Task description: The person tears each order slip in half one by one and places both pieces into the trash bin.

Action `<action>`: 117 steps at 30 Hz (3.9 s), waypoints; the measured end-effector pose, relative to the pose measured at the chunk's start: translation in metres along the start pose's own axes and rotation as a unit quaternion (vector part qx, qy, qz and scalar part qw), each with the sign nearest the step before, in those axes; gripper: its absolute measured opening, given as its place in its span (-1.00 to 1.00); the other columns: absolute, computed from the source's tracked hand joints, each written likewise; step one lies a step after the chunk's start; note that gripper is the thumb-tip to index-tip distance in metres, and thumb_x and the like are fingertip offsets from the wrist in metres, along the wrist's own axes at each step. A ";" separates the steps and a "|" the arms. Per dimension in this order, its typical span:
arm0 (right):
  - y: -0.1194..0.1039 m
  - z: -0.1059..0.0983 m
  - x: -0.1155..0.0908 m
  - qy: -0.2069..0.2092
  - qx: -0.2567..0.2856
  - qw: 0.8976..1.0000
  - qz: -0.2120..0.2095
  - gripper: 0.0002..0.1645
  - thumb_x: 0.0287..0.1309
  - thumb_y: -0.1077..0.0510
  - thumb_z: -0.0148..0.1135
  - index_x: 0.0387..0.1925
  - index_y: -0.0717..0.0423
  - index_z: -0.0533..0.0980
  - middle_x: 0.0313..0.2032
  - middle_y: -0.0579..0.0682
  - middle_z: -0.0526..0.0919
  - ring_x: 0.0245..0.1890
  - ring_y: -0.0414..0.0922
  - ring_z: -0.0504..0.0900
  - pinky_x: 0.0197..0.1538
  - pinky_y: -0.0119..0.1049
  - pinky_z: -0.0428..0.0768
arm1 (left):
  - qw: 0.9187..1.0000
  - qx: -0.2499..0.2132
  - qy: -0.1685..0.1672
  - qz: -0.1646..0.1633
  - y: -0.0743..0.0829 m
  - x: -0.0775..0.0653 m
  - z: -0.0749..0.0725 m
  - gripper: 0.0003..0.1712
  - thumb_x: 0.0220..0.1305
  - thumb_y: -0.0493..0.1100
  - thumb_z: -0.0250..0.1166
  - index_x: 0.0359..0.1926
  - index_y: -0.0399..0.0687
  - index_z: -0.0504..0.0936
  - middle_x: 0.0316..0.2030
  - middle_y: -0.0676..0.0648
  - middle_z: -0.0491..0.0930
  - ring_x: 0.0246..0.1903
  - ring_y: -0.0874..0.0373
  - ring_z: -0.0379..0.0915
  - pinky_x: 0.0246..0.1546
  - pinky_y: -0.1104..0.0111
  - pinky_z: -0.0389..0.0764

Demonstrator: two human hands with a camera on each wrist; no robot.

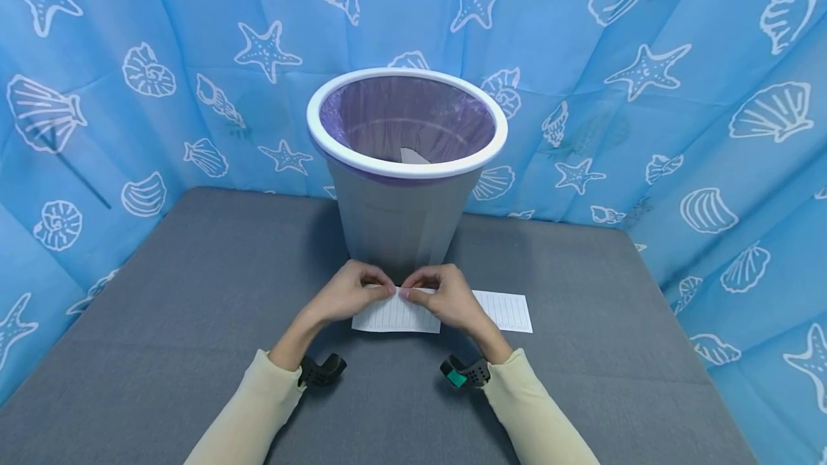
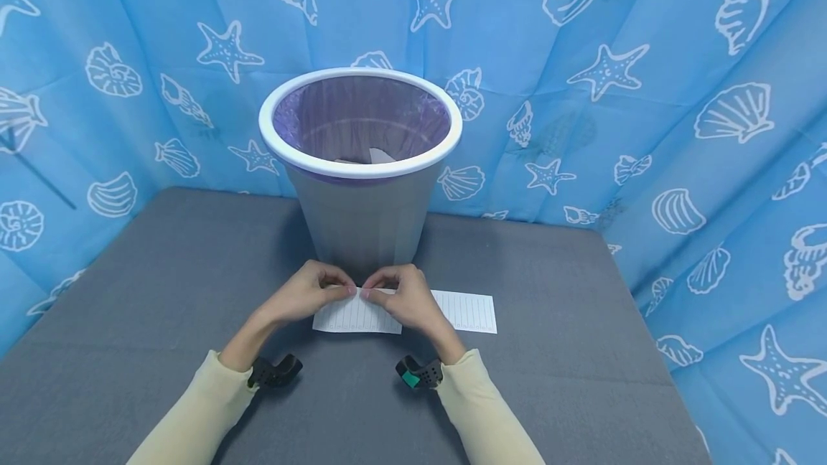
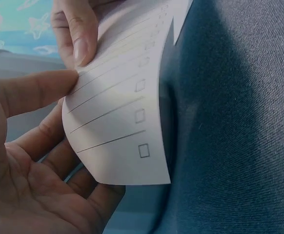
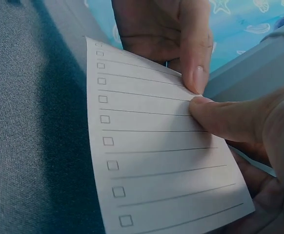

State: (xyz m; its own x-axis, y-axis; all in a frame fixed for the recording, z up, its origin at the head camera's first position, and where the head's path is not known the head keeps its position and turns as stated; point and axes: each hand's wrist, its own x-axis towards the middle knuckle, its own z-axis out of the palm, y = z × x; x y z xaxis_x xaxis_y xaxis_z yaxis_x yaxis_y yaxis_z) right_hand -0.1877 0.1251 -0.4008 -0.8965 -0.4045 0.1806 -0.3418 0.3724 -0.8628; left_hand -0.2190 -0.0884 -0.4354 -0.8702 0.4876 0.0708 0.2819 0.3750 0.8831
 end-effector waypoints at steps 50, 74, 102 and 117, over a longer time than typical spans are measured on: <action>0.017 -0.018 0.002 0.068 0.004 0.997 -0.030 -0.94 0.23 0.22 0.43 -0.32 0.16 0.73 -0.42 -0.06 0.70 -0.52 -0.13 0.53 -0.42 -0.34 0.49 | 0.995 0.013 0.096 0.004 -0.008 -0.003 -0.020 -0.83 0.32 -0.25 0.38 -0.24 -0.33 0.78 -0.35 -0.15 0.74 -0.46 0.15 0.60 -0.43 0.32 0.58; 0.001 -0.029 -0.002 0.086 0.029 0.995 -0.043 -0.94 0.21 0.26 0.44 -0.30 0.19 0.73 -0.39 0.03 0.73 -0.51 -0.08 0.62 -0.44 -0.31 0.55 | 0.996 0.030 0.082 0.016 0.022 -0.013 -0.034 -0.83 0.34 -0.23 0.38 -0.18 -0.28 0.78 -0.31 -0.12 0.72 -0.45 0.13 0.61 -0.40 0.26 0.62; -0.107 -0.089 0.008 0.086 -0.002 0.977 -0.197 -0.89 0.15 0.45 0.38 -0.26 0.30 0.67 -0.33 0.08 0.71 -0.32 -0.08 0.70 -0.18 -0.31 0.65 | 0.978 0.054 0.093 0.180 0.168 -0.022 -0.087 -0.88 0.36 -0.23 0.36 -0.15 -0.15 0.76 -0.26 0.00 0.71 -0.31 0.15 0.61 -0.30 0.24 0.59; -0.169 -0.127 0.040 0.108 -0.101 0.950 -0.274 -0.93 0.19 0.45 0.35 -0.27 0.41 0.67 -0.32 0.10 0.72 -0.32 -0.12 0.74 -0.15 -0.36 0.67 | 0.971 0.071 0.107 0.200 0.220 0.012 -0.129 -0.79 0.41 -0.22 0.29 -0.09 -0.27 0.75 -0.19 -0.17 0.68 -0.27 0.00 0.57 -0.24 0.35 0.55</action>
State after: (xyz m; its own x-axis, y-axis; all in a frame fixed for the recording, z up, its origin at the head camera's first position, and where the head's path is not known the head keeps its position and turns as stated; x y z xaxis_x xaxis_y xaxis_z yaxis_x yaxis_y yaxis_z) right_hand -0.2015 0.1523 -0.1878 -0.5981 -0.4110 0.6880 -0.8013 0.3172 -0.5072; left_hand -0.2193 -0.1021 -0.1799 -0.7392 0.4482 0.5028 0.6546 0.3023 0.6929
